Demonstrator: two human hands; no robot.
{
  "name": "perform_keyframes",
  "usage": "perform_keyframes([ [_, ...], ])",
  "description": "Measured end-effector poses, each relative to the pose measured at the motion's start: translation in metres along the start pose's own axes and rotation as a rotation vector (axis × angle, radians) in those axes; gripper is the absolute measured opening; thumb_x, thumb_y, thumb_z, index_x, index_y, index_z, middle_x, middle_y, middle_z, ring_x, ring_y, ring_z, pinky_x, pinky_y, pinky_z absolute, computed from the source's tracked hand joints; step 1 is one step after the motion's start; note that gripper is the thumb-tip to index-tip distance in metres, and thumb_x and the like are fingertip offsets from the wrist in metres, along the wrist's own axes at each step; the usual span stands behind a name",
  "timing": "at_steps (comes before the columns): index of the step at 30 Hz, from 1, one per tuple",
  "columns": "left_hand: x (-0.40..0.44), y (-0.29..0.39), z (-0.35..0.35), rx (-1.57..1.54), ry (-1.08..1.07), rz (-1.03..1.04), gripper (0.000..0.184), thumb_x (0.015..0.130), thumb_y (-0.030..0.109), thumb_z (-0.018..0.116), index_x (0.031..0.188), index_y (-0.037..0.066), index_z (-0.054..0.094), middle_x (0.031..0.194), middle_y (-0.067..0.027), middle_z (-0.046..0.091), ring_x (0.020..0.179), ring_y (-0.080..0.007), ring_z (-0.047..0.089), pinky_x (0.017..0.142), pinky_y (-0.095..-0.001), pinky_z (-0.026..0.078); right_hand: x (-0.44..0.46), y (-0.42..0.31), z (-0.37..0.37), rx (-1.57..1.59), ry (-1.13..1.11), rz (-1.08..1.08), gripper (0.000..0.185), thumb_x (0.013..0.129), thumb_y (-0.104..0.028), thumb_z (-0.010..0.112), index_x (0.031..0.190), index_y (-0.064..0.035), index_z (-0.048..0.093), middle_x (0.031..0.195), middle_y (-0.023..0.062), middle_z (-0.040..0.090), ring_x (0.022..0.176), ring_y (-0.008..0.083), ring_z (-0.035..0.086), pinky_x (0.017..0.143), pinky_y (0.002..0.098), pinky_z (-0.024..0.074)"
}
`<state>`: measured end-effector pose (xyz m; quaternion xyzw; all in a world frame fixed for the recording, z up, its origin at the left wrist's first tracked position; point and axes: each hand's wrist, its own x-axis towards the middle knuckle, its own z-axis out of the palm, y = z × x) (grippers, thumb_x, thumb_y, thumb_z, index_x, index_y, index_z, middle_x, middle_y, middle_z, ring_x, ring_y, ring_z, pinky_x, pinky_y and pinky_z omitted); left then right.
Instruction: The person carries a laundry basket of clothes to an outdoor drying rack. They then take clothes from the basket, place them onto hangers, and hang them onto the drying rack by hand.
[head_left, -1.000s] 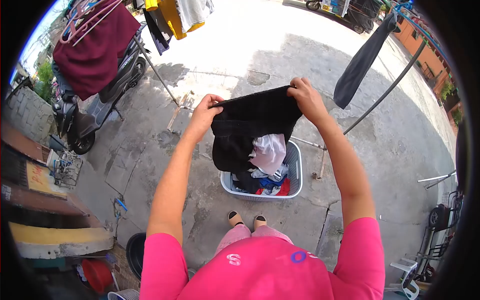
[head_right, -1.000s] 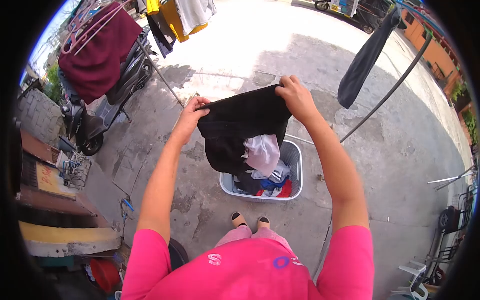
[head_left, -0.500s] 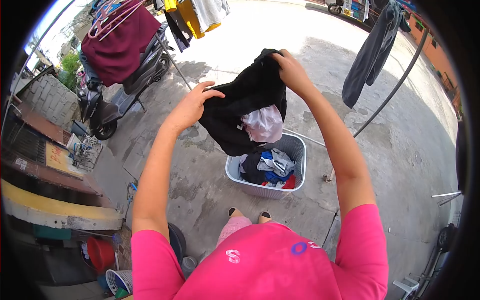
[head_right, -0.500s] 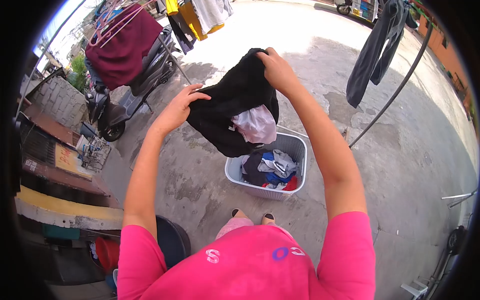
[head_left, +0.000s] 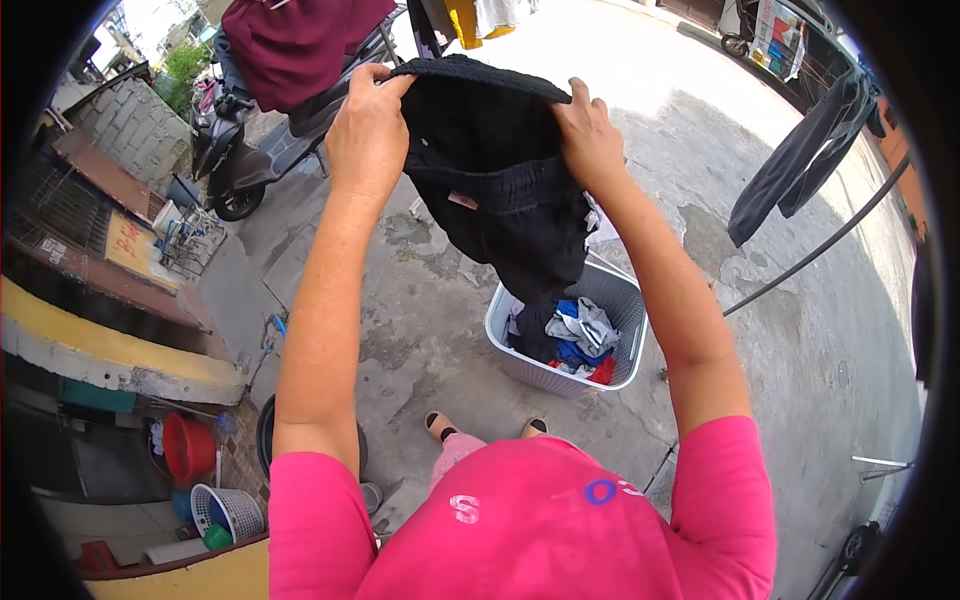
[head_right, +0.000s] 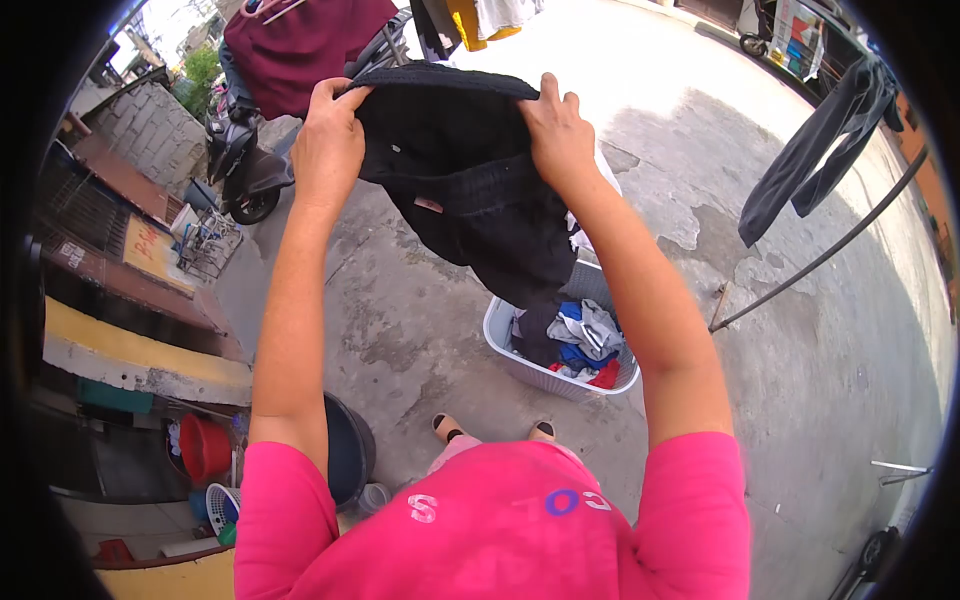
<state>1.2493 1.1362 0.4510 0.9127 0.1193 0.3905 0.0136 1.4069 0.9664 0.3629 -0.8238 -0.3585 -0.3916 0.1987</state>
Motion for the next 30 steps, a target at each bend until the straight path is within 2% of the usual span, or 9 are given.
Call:
perform_keyframes([
  [6,-0.024,-0.134,0.023,0.093,-0.531,-0.199,0.051,0.073,-0.001,0.045,0.118,0.023,0.053,0.110,-0.0112,0.052,0.100,-0.0313,0.054,0.084,-0.0428,0.043,0.011,-0.026,0.041,0.138,-0.573,0.034,0.025,0.076,-0.006,0.043,0.090,-0.0162,0.061,0.094,0.0099,0.056,0.089,0.0281,0.057,0.070,0.0394,0.0480],
  [11,-0.052,-0.222,0.016,0.043,-0.469,-0.428,0.052,0.072,0.003,0.044,0.121,0.016,0.050,0.119,-0.0136,0.050,0.105,-0.0326,0.051,0.088,-0.0424,0.041,0.053,-0.042,0.068,0.039,-0.283,0.376,0.022,0.076,-0.013,0.044,0.089,-0.0142,0.063,0.088,0.0103,0.063,0.082,0.0276,0.060,0.069,0.0386,0.0469],
  [13,-0.059,-0.225,0.000,-0.119,-0.293,-0.280,0.047,0.072,0.001,0.043,0.117,0.011,0.051,0.113,-0.0157,0.052,0.101,-0.0348,0.052,0.085,-0.0432,0.042,0.073,-0.079,0.060,0.264,-0.442,0.578,0.029,0.075,-0.017,0.046,0.098,-0.0167,0.063,0.099,0.0098,0.061,0.095,0.0280,0.057,0.076,0.0381,0.0462],
  [15,-0.058,-0.215,-0.015,-0.168,-0.268,-0.118,0.039,0.075,-0.001,0.043,0.110,0.009,0.053,0.104,-0.0166,0.053,0.096,-0.0358,0.053,0.080,-0.0441,0.044,0.085,-0.135,0.065,0.141,-0.294,0.272,0.039,0.072,-0.022,0.050,0.110,-0.0166,0.059,0.114,0.0113,0.055,0.109,0.0300,0.048,0.087,0.0374,0.0417],
  [17,-0.048,-0.212,-0.035,-0.186,-0.341,0.025,0.036,0.074,-0.004,0.042,0.106,0.006,0.054,0.104,-0.0134,0.053,0.096,-0.0344,0.052,0.080,-0.0410,0.043,0.096,-0.186,0.079,0.603,-0.192,-0.102,0.058,0.068,-0.022,0.057,0.124,-0.0151,0.046,0.121,0.0140,0.048,0.117,0.0291,0.040,0.094,0.0362,0.0365],
  [21,-0.033,-0.254,-0.046,-0.197,-0.299,0.362,0.012,0.070,0.000,0.051,0.078,0.006,0.058,0.096,-0.0061,0.056,0.092,-0.0266,0.055,0.074,-0.0367,0.046,0.091,-0.304,0.080,1.293,-0.604,-0.147,0.089,0.063,-0.010,0.067,0.139,-0.0115,0.020,0.130,0.0155,0.039,0.115,0.0234,0.044,0.096,0.0333,0.0338],
  [23,-0.030,-0.275,-0.048,-0.172,-0.241,0.357,0.004,0.065,0.004,0.056,0.068,0.006,0.054,0.088,-0.0034,0.055,0.086,-0.0227,0.056,0.067,-0.0350,0.047,0.090,-0.338,0.095,1.359,-0.764,0.184,0.087,0.065,-0.012,0.069,0.138,-0.0115,0.022,0.127,0.0162,0.044,0.109,0.0253,0.050,0.092,0.0341,0.0367],
  [25,-0.035,-0.293,-0.044,-0.276,-0.131,0.196,0.006,0.068,-0.001,0.053,0.068,0.004,0.052,0.101,-0.0057,0.053,0.095,-0.0244,0.054,0.074,-0.0343,0.046,0.086,-0.361,0.122,1.206,-0.532,0.221,0.072,0.069,-0.015,0.068,0.132,-0.0109,0.034,0.114,0.0152,0.054,0.098,0.0221,0.055,0.084,0.0319,0.0416],
  [30,-0.099,-0.317,-0.017,-0.295,-0.055,-0.124,0.018,0.070,0.007,0.065,0.079,0.008,0.049,0.119,-0.0142,0.042,0.110,-0.0337,0.043,0.087,-0.0421,0.037,0.111,-0.364,0.151,1.460,-0.697,0.348,0.029,0.080,-0.016,0.055,0.108,-0.0075,0.057,0.102,0.0091,0.060,0.090,0.0152,0.054,0.081,0.0272,0.0414],
])
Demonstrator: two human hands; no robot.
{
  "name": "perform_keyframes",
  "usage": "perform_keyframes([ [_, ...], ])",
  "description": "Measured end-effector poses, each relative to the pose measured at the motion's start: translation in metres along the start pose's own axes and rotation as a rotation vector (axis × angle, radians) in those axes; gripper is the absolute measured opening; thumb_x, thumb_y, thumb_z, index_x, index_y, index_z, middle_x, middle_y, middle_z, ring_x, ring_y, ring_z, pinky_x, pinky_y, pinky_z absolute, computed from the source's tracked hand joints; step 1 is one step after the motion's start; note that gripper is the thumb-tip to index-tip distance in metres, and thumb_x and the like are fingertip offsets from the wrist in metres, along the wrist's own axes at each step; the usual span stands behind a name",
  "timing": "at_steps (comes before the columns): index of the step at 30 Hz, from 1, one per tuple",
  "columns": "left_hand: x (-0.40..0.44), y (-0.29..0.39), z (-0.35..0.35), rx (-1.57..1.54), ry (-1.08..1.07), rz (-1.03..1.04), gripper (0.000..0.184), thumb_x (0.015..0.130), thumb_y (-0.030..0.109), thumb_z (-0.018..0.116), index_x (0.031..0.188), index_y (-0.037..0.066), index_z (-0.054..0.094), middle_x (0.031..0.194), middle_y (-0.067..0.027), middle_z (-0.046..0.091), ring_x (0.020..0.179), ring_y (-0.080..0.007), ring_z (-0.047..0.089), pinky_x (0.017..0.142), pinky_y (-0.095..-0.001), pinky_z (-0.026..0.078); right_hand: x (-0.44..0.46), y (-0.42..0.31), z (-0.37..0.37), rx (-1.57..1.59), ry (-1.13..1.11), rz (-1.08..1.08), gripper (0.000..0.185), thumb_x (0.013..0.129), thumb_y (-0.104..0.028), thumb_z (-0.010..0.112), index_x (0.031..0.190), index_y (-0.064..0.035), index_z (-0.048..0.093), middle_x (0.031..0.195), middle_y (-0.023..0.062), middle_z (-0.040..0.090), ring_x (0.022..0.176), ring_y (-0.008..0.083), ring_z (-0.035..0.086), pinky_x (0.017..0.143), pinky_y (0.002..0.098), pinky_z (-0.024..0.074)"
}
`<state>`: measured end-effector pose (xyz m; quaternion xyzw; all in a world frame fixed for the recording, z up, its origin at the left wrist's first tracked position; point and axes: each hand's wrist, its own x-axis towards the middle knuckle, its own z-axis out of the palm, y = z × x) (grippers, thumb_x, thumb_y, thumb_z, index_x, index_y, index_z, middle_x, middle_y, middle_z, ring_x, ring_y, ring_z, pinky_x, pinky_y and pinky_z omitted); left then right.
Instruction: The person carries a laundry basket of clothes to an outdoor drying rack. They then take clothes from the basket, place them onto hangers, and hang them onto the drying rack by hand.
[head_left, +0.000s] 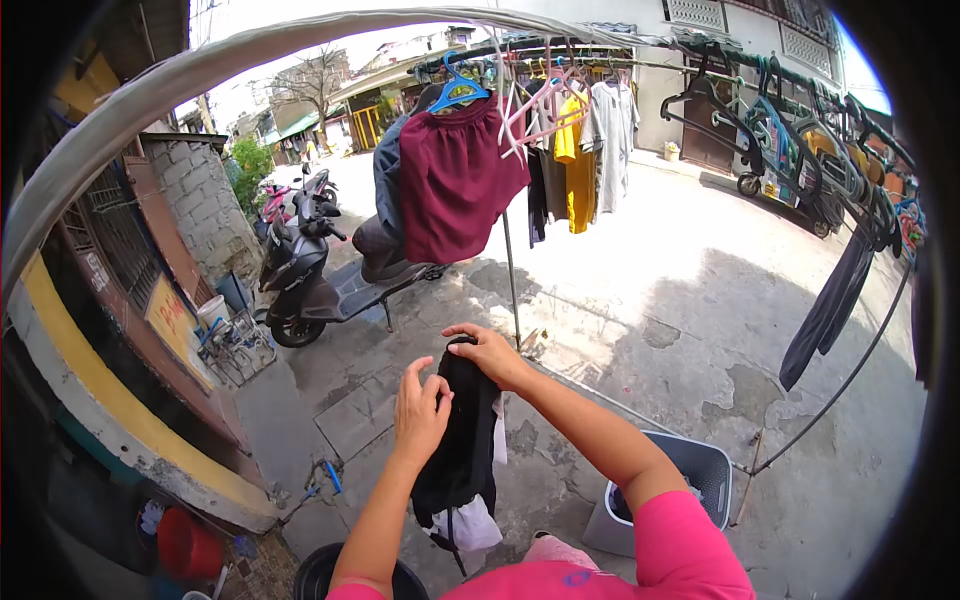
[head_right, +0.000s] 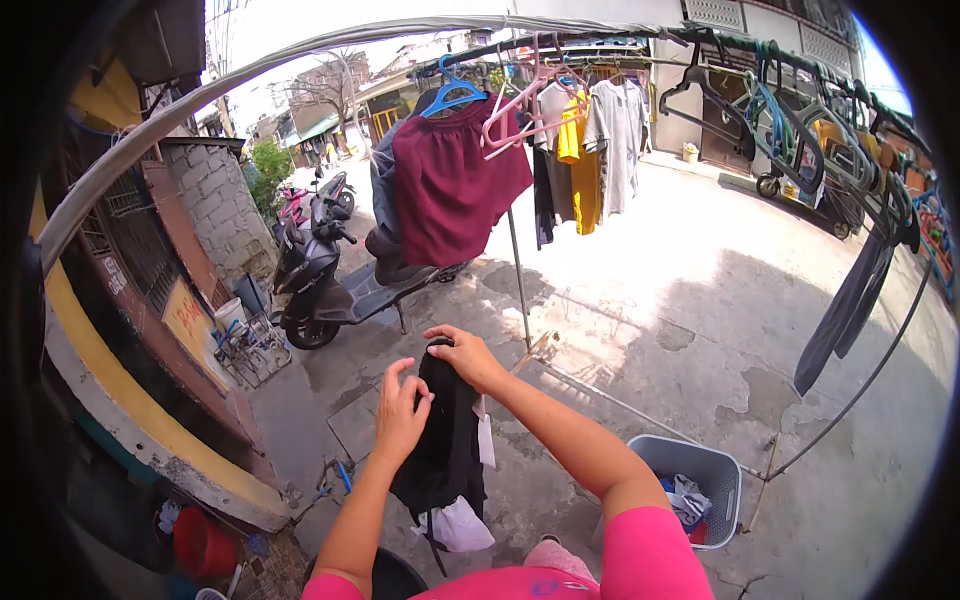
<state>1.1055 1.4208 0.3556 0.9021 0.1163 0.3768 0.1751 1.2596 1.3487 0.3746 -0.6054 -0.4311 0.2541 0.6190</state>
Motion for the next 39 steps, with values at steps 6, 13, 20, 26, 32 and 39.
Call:
perform_keyframes([
  [6,-0.098,-0.145,0.156,-0.744,-0.212,-0.630,0.056,0.070,0.014,0.066,0.122,0.007,0.047,0.136,-0.0198,0.026,0.122,-0.0326,0.035,0.094,-0.0361,0.038,0.026,0.022,0.010,0.083,-0.133,-0.038,0.022,0.082,-0.008,0.046,0.099,-0.0068,0.060,0.098,0.0045,0.057,0.092,0.0131,0.050,0.082,0.0237,0.0376],
  [13,-0.027,-0.148,0.127,-0.744,-0.556,-0.922,0.059,0.070,0.005,0.062,0.125,0.008,0.042,0.113,-0.0122,0.050,0.093,-0.0232,0.054,0.063,-0.0287,0.050,0.074,0.045,-0.063,0.324,0.092,0.093,0.020,0.080,0.000,0.044,0.095,-0.0064,0.054,0.080,0.0008,0.052,0.073,0.0075,0.047,0.064,0.0208,0.0402],
  [20,0.031,-0.206,0.146,-0.707,-0.127,-0.721,0.049,0.060,-0.011,0.045,0.106,0.006,0.054,0.111,-0.0133,0.047,0.106,-0.0247,0.045,0.091,-0.0282,0.034,0.088,0.135,-0.122,0.326,0.189,0.281,0.023,0.078,-0.002,0.046,0.098,-0.0088,0.055,0.084,0.0013,0.052,0.076,0.0090,0.049,0.063,0.0214,0.0409],
  [26,0.093,-0.235,0.145,-0.567,-0.261,-0.554,0.047,0.061,-0.007,0.044,0.105,0.007,0.054,0.101,-0.0131,0.049,0.096,-0.0265,0.048,0.080,-0.0310,0.039,0.110,0.059,-0.193,-0.174,0.855,-0.061,0.025,0.086,-0.014,0.048,0.109,-0.0047,0.051,0.109,0.0077,0.051,0.090,0.0158,0.052,0.073,0.0265,0.0450],
  [32,0.135,-0.275,0.152,-0.393,-0.551,-0.202,0.042,0.070,0.004,0.050,0.111,0.011,0.054,0.111,-0.0228,0.050,0.107,-0.0359,0.046,0.092,-0.0398,0.037,0.128,-0.214,-0.253,-0.654,1.245,-0.308,0.066,0.078,-0.057,0.045,0.118,-0.0053,0.044,0.101,0.0057,0.054,0.079,0.0117,0.048,0.063,0.0267,0.0370],
  [39,0.154,-0.295,0.154,-0.323,-0.852,-0.017,0.035,0.074,0.005,0.049,0.108,0.009,0.054,0.104,-0.0178,0.054,0.098,-0.0340,0.052,0.083,-0.0397,0.044,0.203,-0.281,-0.268,-0.906,0.949,0.435,0.039,0.079,-0.033,0.055,0.100,0.0001,0.053,0.074,0.0099,0.057,0.062,0.0165,0.054,0.055,0.0292,0.0424],
])
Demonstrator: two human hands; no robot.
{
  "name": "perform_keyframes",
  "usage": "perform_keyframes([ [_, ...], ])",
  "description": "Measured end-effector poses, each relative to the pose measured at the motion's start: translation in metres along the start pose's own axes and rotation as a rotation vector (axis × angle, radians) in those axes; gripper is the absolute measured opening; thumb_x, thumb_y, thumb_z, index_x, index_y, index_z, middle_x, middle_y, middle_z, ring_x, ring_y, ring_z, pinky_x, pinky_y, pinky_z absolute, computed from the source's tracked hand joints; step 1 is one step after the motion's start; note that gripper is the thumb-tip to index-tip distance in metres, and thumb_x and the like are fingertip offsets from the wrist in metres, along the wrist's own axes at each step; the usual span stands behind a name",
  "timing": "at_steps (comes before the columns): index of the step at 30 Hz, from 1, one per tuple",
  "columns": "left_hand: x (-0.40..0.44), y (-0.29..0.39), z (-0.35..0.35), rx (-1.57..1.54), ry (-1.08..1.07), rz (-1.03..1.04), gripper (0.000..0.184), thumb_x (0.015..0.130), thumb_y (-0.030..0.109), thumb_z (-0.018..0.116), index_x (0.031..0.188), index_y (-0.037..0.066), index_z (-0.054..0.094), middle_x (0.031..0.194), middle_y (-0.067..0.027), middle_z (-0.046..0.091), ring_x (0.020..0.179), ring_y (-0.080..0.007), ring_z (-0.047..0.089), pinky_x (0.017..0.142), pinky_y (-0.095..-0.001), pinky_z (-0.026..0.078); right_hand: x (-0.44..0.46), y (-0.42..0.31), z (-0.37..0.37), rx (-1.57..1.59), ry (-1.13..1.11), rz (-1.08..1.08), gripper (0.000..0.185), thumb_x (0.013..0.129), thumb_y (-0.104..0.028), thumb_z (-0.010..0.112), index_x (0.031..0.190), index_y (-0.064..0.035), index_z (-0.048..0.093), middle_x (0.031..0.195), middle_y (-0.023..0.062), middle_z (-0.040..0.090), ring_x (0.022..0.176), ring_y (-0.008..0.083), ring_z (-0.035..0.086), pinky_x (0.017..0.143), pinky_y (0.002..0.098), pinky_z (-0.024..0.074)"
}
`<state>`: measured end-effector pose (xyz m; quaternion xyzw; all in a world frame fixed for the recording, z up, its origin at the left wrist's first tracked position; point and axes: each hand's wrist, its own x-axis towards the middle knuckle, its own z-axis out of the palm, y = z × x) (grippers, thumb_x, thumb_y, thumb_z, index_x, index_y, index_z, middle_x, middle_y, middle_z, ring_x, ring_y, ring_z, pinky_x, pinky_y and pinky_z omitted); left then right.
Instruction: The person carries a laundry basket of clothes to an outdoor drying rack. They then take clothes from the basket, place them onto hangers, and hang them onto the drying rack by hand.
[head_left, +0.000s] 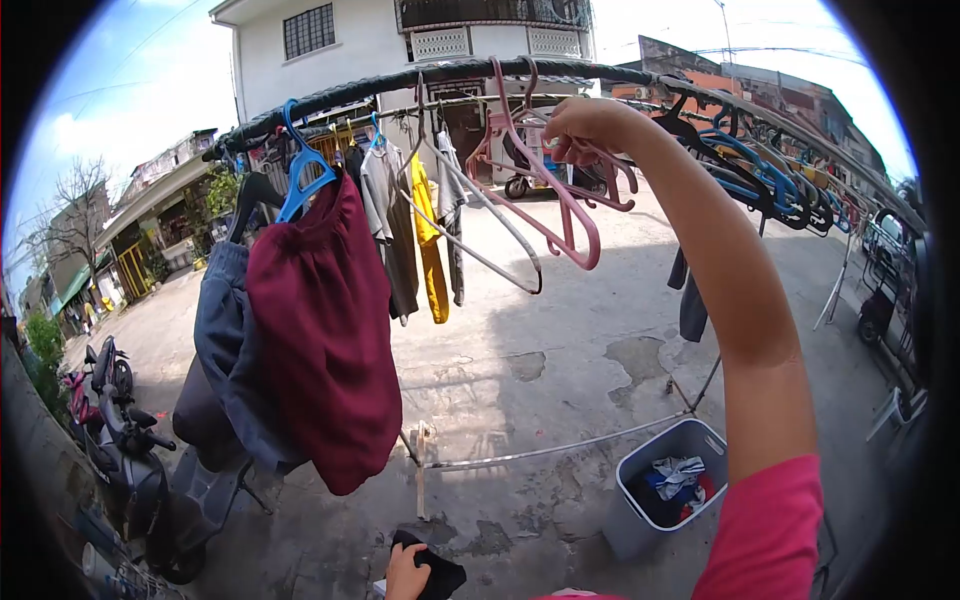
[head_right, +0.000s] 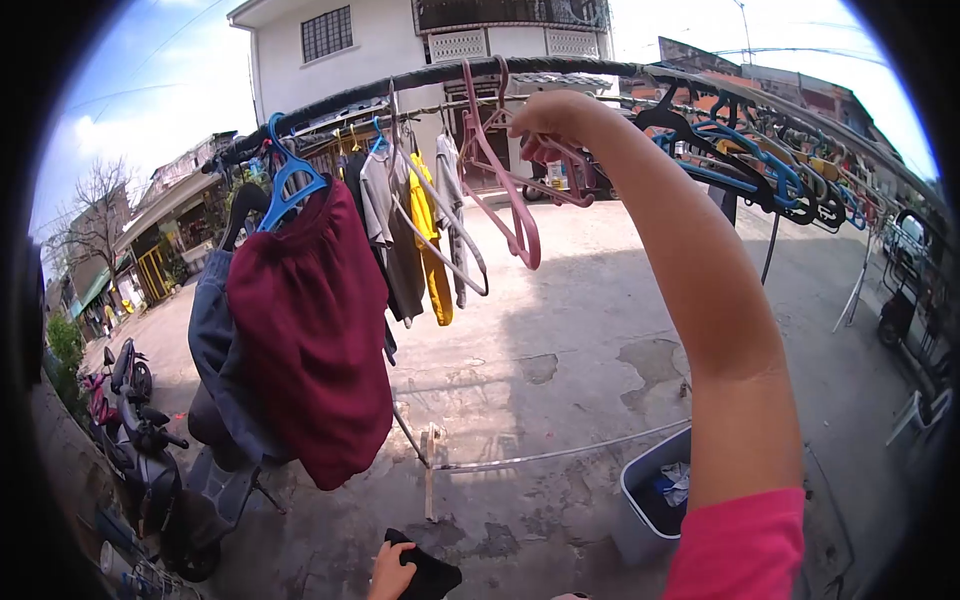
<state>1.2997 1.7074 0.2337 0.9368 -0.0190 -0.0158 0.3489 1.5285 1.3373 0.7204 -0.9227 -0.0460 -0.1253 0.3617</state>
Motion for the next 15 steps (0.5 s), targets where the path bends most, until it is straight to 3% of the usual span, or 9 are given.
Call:
perform_keyframes([
  [2,0.006,-0.008,0.003,0.019,-0.016,0.013,0.041,0.065,0.002,0.050,0.104,0.009,0.059,0.113,-0.0210,0.048,0.104,-0.0371,0.048,0.087,-0.0395,0.041,-0.002,-0.007,0.005,0.098,0.094,0.083,0.006,0.080,-0.005,0.052,0.078,-0.0005,0.053,0.056,0.0029,0.051,0.040,0.0091,0.043,0.036,0.0206,0.0338],
  [3,0.010,-0.010,0.002,0.038,-0.038,0.029,0.039,0.066,0.004,0.051,0.103,0.011,0.060,0.120,-0.0225,0.045,0.108,-0.0376,0.047,0.091,-0.0405,0.040,-0.010,-0.013,0.002,0.014,0.149,0.056,0.008,0.082,-0.009,0.051,0.078,-0.0018,0.052,0.057,0.0023,0.050,0.041,0.0079,0.041,0.036,0.0217,0.0334],
  [7,0.028,0.005,-0.002,0.248,0.017,0.218,0.039,0.070,-0.001,0.052,0.108,0.005,0.057,0.117,-0.0178,0.047,0.103,-0.0346,0.050,0.085,-0.0416,0.043,0.002,0.038,-0.055,-0.255,0.338,-0.047,0.020,0.087,-0.027,0.053,0.077,-0.0109,0.048,0.058,-0.0045,0.046,0.041,0.0027,0.039,0.036,0.0179,0.0287],
  [8,0.034,0.014,-0.006,0.273,0.023,0.241,0.042,0.070,0.000,0.054,0.111,0.006,0.054,0.118,-0.0176,0.046,0.102,-0.0350,0.050,0.083,-0.0420,0.044,-0.028,0.029,-0.058,-0.676,0.377,-0.109,0.034,0.081,-0.031,0.053,0.094,-0.0009,0.061,0.074,0.0098,0.062,0.062,0.0191,0.054,0.061,0.0355,0.0423],
  [9,0.042,0.020,-0.004,0.289,0.045,0.241,0.045,0.070,-0.001,0.055,0.114,0.007,0.051,0.119,-0.0183,0.045,0.101,-0.0354,0.051,0.083,-0.0428,0.044,-0.050,0.029,-0.055,-0.655,0.311,0.029,0.030,0.082,-0.028,0.052,0.092,-0.0005,0.060,0.073,0.0088,0.060,0.060,0.0172,0.053,0.058,0.0287,0.0417],
  [10,0.049,0.024,-0.003,0.286,0.075,0.290,0.047,0.071,0.000,0.054,0.117,0.008,0.050,0.118,-0.0192,0.045,0.100,-0.0360,0.051,0.082,-0.0435,0.044,-0.084,0.046,-0.040,-0.440,0.420,-0.234,0.028,0.082,-0.024,0.052,0.095,0.0003,0.058,0.076,0.0078,0.059,0.060,0.0161,0.051,0.057,0.0295,0.0413],
  [11,0.052,0.047,-0.014,0.266,-0.008,0.222,0.050,0.071,-0.001,0.050,0.120,0.008,0.047,0.122,-0.0195,0.044,0.102,-0.0367,0.050,0.085,-0.0421,0.042,-0.096,0.057,-0.036,-0.483,0.462,0.008,0.026,0.085,-0.021,0.049,0.100,-0.0012,0.057,0.081,0.0089,0.061,0.068,0.0166,0.056,0.059,0.0302,0.0443],
  [12,0.062,0.046,-0.011,0.279,0.030,0.292,0.052,0.070,0.000,0.050,0.122,0.008,0.045,0.121,-0.0204,0.044,0.101,-0.0374,0.050,0.085,-0.0424,0.042,-0.074,0.135,-0.072,-0.124,0.332,-0.128,0.020,0.088,-0.030,0.051,0.078,-0.0127,0.048,0.059,-0.0060,0.046,0.046,0.0015,0.041,0.040,0.0171,0.0315],
  [15,0.083,0.080,-0.016,0.259,-0.015,0.328,0.057,0.069,0.003,0.049,0.125,0.006,0.041,0.120,-0.0211,0.044,0.103,-0.0376,0.048,0.086,-0.0416,0.041,-0.151,0.197,-0.021,0.378,0.372,0.001,0.017,0.091,-0.025,0.047,0.098,-0.0111,0.053,0.080,-0.0029,0.058,0.061,0.0023,0.048,0.058,0.0177,0.0398],
])
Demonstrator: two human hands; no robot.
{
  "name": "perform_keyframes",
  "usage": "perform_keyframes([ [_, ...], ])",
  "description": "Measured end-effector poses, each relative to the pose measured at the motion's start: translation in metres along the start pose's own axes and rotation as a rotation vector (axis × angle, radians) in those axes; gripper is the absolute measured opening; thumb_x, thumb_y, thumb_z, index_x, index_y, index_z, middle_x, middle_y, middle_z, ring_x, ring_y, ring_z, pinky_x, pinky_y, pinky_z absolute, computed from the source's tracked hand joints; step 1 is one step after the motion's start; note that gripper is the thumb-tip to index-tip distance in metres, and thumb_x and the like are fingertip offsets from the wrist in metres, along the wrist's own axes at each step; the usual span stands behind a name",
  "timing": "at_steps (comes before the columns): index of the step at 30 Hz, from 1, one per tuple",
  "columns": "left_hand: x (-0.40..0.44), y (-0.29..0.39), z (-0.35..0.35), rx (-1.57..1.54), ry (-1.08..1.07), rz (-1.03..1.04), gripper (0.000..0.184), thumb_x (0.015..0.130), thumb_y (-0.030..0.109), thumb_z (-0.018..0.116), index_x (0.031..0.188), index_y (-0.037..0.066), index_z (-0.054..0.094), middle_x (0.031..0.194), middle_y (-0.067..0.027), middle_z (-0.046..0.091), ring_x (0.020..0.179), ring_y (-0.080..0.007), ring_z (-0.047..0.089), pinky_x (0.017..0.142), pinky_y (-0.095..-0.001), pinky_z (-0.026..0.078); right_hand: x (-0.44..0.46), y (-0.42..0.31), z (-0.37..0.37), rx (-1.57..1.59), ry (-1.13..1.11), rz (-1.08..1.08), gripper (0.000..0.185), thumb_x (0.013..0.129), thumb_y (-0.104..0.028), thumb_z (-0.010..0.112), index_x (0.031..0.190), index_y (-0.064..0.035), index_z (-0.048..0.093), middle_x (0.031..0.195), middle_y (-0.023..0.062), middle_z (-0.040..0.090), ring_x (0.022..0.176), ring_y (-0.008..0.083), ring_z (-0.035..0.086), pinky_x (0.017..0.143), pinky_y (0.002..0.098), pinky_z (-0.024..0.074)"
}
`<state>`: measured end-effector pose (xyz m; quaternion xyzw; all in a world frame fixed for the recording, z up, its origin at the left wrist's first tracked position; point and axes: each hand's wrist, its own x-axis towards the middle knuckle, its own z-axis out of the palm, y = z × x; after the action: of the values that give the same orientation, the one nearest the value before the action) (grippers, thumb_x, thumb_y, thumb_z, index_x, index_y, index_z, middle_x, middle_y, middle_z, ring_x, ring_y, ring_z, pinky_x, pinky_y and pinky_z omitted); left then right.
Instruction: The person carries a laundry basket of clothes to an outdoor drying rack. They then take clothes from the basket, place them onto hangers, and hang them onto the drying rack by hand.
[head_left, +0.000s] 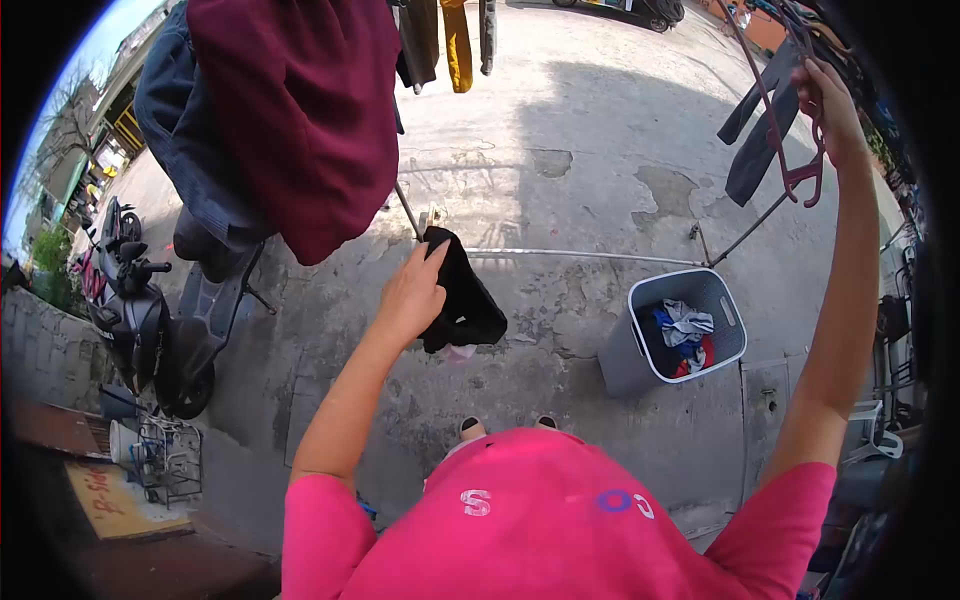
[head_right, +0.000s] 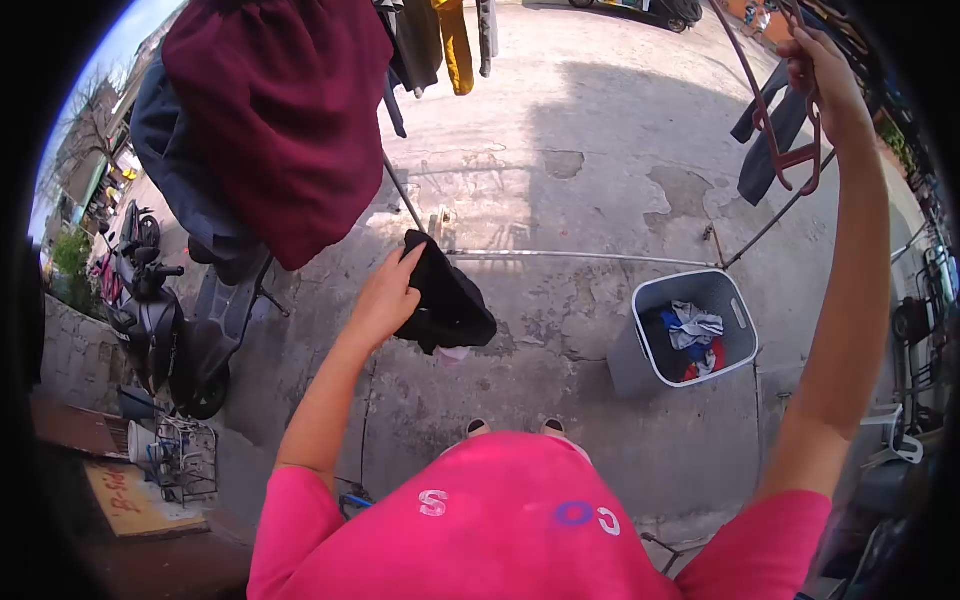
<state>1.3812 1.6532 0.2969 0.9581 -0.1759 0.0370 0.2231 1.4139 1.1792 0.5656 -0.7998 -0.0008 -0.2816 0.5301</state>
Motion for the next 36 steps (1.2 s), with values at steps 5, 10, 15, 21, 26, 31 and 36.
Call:
perform_keyframes([
  [5,0.036,0.058,-0.026,-0.052,-0.085,0.057,0.063,0.068,0.008,0.048,0.130,0.006,0.035,0.120,-0.0208,0.045,0.108,-0.0374,0.045,0.090,-0.0389,0.038,-0.147,0.111,0.054,0.661,0.140,0.040,0.016,0.094,-0.015,0.039,0.104,-0.0041,0.046,0.097,0.0122,0.059,0.083,0.0151,0.057,0.080,0.0279,0.0449],
  [10,0.059,0.120,-0.049,-0.100,-0.147,0.172,0.059,0.071,0.011,0.048,0.129,0.005,0.038,0.114,-0.0197,0.050,0.104,-0.0312,0.049,0.089,-0.0342,0.038,-0.225,0.116,0.132,0.944,0.160,-0.024,0.010,0.094,-0.011,0.037,0.102,-0.0068,0.041,0.099,0.0128,0.054,0.088,0.0186,0.056,0.085,0.0344,0.0449],
  [15,0.066,0.155,-0.073,-0.294,-0.167,0.228,0.053,0.077,0.004,0.045,0.129,0.004,0.040,0.095,-0.0057,0.057,0.083,-0.0103,0.051,0.078,-0.0237,0.041,-0.262,0.138,0.188,0.660,0.152,-0.049,0.009,0.094,-0.013,0.037,0.101,-0.0062,0.038,0.084,0.0070,0.054,0.073,0.0129,0.054,0.065,0.0247,0.0448],
  [21,0.074,0.087,-0.075,-0.233,-0.019,0.026,0.042,0.072,-0.001,0.044,0.112,0.004,0.056,0.087,-0.0125,0.061,0.080,-0.0187,0.057,0.073,-0.0283,0.044,-0.245,0.157,0.147,-0.081,-0.121,-0.208,0.015,0.090,-0.009,0.044,0.103,-0.0038,0.048,0.076,0.0125,0.057,0.065,0.0232,0.057,0.060,0.0315,0.0452],
  [26,0.069,0.026,-0.035,-0.187,0.022,0.050,0.034,0.070,-0.001,0.043,0.096,0.008,0.064,0.098,-0.0083,0.062,0.089,-0.0265,0.059,0.079,-0.0329,0.046,-0.214,0.130,0.113,-0.427,-0.371,-0.452,0.018,0.084,-0.006,0.046,0.101,-0.0059,0.049,0.086,0.0129,0.060,0.078,0.0310,0.060,0.065,0.0380,0.0474],
  [31,0.057,0.041,-0.033,-0.172,0.055,0.304,0.031,0.071,-0.002,0.046,0.098,0.003,0.061,0.101,-0.0057,0.060,0.099,-0.0250,0.056,0.089,-0.0309,0.042,-0.207,0.122,0.116,-0.681,-0.574,-0.330,0.013,0.084,-0.012,0.045,0.096,-0.0091,0.049,0.085,0.0100,0.060,0.078,0.0299,0.059,0.064,0.0403,0.0458],
  [36,0.053,0.059,-0.047,-0.585,-0.215,0.068,0.025,0.077,0.015,0.056,0.098,0.004,0.048,0.102,-0.0070,0.058,0.099,-0.0156,0.055,0.083,-0.0310,0.043,-0.194,0.113,0.134,-0.637,-0.417,-0.395,0.010,0.083,-0.015,0.049,0.091,-0.0093,0.050,0.083,0.0085,0.059,0.076,0.0284,0.059,0.062,0.0388,0.0456],
])
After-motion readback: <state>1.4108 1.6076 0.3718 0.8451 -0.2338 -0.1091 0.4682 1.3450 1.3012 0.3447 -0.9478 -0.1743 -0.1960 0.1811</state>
